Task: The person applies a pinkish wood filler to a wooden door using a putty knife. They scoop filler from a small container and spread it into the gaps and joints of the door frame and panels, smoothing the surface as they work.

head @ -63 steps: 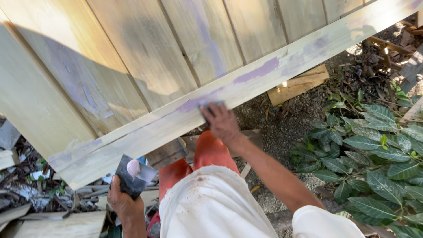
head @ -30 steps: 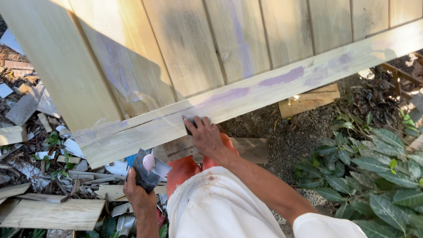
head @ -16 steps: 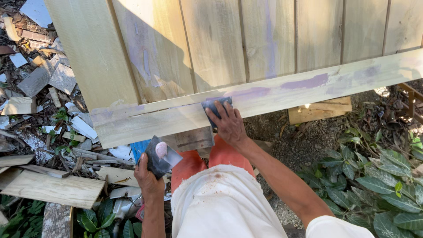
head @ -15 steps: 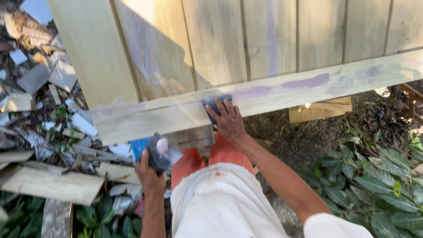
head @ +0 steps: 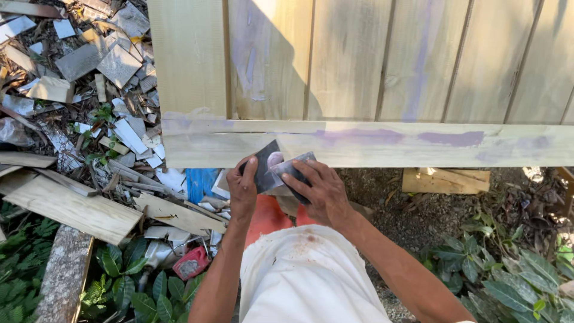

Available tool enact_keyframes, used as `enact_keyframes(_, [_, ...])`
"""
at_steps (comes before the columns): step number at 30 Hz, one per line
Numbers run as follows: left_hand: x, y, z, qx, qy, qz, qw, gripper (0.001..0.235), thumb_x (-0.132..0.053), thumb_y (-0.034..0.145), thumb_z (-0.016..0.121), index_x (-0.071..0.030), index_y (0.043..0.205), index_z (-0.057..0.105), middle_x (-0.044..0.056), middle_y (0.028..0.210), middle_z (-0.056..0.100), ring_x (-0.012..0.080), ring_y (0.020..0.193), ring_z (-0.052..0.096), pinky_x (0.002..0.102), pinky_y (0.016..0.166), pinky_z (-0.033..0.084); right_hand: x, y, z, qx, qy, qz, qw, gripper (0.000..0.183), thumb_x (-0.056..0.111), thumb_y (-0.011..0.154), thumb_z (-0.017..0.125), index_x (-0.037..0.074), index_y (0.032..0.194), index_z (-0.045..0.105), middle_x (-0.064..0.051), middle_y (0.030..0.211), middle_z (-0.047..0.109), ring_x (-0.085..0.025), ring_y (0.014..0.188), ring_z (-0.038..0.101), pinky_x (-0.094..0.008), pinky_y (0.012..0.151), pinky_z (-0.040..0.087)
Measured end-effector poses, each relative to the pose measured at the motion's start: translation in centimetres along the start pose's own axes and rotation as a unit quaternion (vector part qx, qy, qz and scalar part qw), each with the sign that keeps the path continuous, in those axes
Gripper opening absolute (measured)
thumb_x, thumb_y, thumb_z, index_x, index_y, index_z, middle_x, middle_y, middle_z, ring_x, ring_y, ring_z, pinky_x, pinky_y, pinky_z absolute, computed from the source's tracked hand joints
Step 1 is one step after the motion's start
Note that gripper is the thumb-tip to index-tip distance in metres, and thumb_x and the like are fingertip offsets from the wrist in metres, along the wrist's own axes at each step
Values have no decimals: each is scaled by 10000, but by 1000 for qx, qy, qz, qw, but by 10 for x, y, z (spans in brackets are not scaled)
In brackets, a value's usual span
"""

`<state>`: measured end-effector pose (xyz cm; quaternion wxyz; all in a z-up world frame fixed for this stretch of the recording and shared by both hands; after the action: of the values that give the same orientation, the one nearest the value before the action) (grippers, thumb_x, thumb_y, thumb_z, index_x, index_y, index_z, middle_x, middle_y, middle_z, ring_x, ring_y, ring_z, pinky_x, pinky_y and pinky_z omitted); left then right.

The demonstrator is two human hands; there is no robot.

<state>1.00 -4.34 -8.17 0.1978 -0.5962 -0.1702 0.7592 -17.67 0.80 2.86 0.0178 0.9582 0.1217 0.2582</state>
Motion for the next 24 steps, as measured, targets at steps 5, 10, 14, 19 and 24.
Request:
enact_keyframes(5, [-15,4,14,11,-17,24,1000,303,-174,1039,563,61,1141,726,26,985,732,90,887,618,234,800,504,11,14,12,18,18,-28,999,526,188,779,787,193,1296,693,-118,1388,613,-359,1205,569,-484,987,506])
enact_keyframes(10, [-8,22,0,-35,17,19,999,316,-224,1027,590,41,1118,735,23,978,722,89,878,614,238,789,519,12,6,22,90,10,-64,994,523,205,787,766,214,1306,694,-104,1388,619,-331,1236,580,-503,982,501])
enact_keyframes(14, [-24,43,-40,-159,-108,59,980,309,-245,1015,616,34,1084,731,34,958,714,139,818,633,293,728,530,-16,3,42,86,-39,-21,995,557,204,799,745,187,1348,649,-144,1410,577,-393,1224,539,-531,947,483])
enact_keyframes(19, [-47,30,-70,-148,-197,54,968,281,-201,1022,581,38,1096,710,72,1021,729,189,898,701,326,813,578,-62,4,80,37,-207,97,973,622,93,828,709,234,1429,630,-118,1486,536,-371,1259,508,-504,949,476])
enact_keyframes(24, [-45,0,-84,-139,173,165,961,276,-197,1072,547,31,1143,685,82,1068,706,212,962,694,343,847,558,-57,-10,85,58,-149,109,981,682,103,727,665,212,1399,624,-142,1446,527,-405,1235,496,-538,934,468])
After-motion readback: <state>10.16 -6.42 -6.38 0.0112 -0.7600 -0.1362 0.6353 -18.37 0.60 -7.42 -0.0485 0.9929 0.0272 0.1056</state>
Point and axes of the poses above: each hand's wrist, its own y-axis towards the middle knuckle, its own z-axis out of the palm, x = y × z, the point moved 3 cm from there along y, towards the middle knuckle
